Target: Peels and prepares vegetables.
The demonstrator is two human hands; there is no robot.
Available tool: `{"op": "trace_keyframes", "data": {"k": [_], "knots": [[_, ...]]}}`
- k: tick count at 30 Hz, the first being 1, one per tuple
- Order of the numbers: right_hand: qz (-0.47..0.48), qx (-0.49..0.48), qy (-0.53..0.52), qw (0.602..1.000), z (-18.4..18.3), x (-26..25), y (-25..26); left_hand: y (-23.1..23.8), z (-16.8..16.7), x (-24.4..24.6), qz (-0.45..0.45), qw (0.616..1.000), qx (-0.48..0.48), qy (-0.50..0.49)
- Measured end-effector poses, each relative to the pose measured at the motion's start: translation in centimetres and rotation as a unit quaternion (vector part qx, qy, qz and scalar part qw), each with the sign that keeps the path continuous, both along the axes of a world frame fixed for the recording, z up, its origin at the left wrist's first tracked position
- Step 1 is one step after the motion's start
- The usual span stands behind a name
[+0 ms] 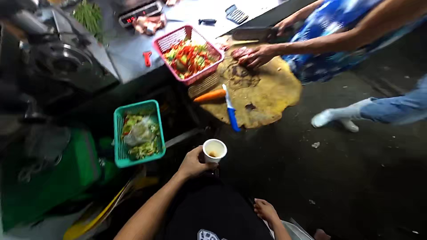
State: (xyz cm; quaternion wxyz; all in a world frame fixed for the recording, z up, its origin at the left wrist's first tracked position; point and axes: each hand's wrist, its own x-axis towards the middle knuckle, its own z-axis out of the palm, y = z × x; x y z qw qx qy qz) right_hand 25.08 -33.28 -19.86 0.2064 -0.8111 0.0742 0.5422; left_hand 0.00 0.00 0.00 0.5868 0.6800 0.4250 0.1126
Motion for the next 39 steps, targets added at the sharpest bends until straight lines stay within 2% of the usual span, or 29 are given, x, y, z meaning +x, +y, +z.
{"op": "trace_keyframes", "data": {"k": [2,5,10,14,17,20,24,27,31,35,39], "knots": [[0.011,-0.018,0.004,1.0,0.8,-0.1,0.5,0.2,-2.6,-3.9,0.079,0.994,-0.013,0.076],[0.029,-0.023,-0.01,0.999,1.2,1.0,1.7,2.2,-4.0,-9.0,0.175,0.971,-0.012,0.163],[0.009,0.004,-0.06,0.998,3.5,3.1,7.7,8.1,-6.9,-15.2,0.277,0.923,-0.046,0.263],[0.024,0.029,-0.069,0.997,6.0,2.2,14.6,11.5,-11.0,-19.2,0.282,0.902,-0.066,0.321],[0.044,0.059,-0.082,0.994,7.8,0.8,18.3,12.1,-12.9,-20.7,0.283,0.907,-0.051,0.307],[0.081,0.119,-0.155,0.977,10.4,-0.5,20.7,11.8,-12.5,-20.9,0.296,0.913,0.015,0.281],[0.111,0.21,-0.324,0.916,14.2,-2.1,23.9,12.2,-10.9,-20.8,0.233,0.933,0.139,0.237],[0.161,0.233,-0.417,0.863,15.1,-1.8,27.1,14.3,-9.3,-18.3,0.132,0.956,0.19,0.181],[0.237,0.234,-0.488,0.807,13.4,-0.3,32.4,18.5,-6.6,-9.9,0.0,0.966,0.214,0.142],[0.294,0.228,-0.501,0.781,11.7,1.3,36.2,20.6,-5.4,2.1,-0.044,0.948,0.286,0.133],[0.332,0.229,-0.437,0.804,12.0,3.3,36.7,21.8,-5.6,12.7,-0.028,0.937,0.316,0.145]]}}
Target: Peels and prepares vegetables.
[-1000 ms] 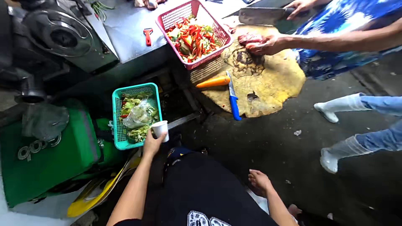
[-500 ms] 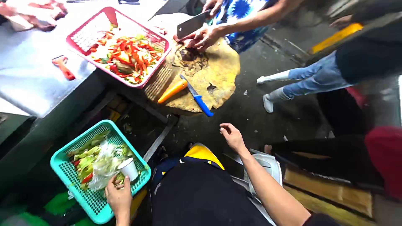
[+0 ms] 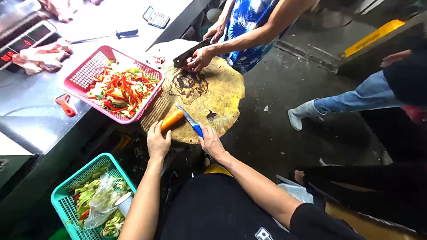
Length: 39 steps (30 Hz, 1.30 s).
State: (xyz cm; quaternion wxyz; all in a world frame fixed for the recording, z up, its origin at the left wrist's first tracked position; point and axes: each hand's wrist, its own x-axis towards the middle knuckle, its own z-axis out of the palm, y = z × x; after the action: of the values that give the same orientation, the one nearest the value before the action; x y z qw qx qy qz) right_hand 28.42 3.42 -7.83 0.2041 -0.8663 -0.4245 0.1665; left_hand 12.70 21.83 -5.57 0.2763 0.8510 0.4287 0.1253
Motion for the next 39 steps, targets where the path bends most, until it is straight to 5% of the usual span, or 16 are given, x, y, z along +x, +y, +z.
{"op": "trace_keyframes", "data": {"k": [5,11,16,26,39], "knots": [[0.001,-0.094,0.152,0.984,3.0,3.2,-2.8,1.3,-1.6,5.0,-0.004,0.996,-0.021,0.088],[0.042,-0.028,0.24,0.969,3.4,6.1,-8.5,-2.3,-1.8,2.8,0.003,0.998,-0.028,0.049],[0.091,0.012,0.243,0.966,4.9,4.6,-8.9,-3.6,-2.8,1.0,-0.002,1.0,-0.016,0.011],[0.029,-0.013,0.226,0.974,5.1,0.0,-7.6,-2.1,-3.5,0.1,-0.057,0.998,-0.028,-0.002],[0.042,-0.011,0.233,0.972,5.7,0.8,-7.5,-1.1,-3.5,0.3,-0.095,0.994,-0.044,-0.008]]}}
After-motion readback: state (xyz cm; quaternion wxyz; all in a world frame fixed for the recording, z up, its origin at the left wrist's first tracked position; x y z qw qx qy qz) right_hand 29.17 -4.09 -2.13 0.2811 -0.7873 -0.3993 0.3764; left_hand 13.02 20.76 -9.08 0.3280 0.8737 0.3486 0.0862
